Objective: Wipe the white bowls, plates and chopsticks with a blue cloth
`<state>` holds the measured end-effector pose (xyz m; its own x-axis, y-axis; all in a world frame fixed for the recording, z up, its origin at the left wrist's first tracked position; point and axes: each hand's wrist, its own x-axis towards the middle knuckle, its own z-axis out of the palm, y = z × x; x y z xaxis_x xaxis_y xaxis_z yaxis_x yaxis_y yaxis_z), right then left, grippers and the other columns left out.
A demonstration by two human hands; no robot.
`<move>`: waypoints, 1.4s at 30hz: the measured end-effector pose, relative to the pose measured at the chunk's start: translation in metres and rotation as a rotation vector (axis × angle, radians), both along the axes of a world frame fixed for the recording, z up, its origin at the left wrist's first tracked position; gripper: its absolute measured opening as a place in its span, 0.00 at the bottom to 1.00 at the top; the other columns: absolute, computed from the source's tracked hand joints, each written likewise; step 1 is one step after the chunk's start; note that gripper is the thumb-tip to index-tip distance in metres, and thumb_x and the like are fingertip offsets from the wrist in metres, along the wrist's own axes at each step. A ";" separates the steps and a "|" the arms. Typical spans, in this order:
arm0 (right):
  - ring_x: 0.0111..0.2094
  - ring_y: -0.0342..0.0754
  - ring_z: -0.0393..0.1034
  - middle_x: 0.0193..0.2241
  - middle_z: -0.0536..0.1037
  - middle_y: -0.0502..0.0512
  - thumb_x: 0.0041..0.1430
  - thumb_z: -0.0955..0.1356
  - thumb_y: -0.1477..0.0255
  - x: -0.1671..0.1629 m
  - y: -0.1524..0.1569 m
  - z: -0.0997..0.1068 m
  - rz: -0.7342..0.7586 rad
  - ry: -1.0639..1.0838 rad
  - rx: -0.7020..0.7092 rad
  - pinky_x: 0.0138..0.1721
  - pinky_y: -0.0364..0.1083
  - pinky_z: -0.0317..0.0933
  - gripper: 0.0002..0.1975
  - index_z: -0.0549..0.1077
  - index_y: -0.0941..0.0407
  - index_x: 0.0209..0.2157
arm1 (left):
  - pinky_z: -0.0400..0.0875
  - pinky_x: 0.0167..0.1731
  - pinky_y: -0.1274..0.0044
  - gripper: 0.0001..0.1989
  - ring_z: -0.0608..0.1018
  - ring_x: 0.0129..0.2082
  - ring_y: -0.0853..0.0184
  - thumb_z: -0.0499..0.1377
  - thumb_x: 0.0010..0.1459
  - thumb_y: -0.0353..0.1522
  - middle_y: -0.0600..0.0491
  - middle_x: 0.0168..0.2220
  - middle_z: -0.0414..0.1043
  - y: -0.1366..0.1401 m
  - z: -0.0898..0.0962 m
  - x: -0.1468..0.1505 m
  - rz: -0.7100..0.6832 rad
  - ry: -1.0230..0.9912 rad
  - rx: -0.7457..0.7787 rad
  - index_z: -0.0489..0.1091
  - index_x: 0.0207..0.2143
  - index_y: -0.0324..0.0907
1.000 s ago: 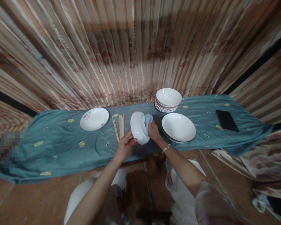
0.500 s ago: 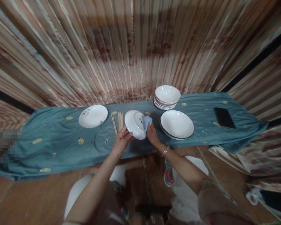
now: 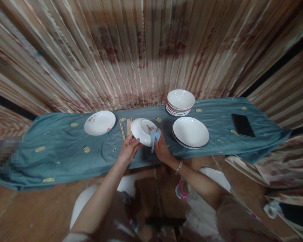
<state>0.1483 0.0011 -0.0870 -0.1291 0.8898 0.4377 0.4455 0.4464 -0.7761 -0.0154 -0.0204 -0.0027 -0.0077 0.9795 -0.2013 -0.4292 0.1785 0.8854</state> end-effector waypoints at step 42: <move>0.69 0.57 0.36 0.67 0.48 0.66 0.66 0.59 0.72 -0.015 0.001 0.090 0.099 -0.346 0.420 0.66 0.58 0.45 0.31 0.44 0.56 0.68 | 0.73 0.39 0.70 0.17 0.78 0.38 0.61 0.65 0.48 0.35 0.50 0.34 0.79 -0.011 0.000 0.009 -0.164 0.333 0.269 0.75 0.43 0.40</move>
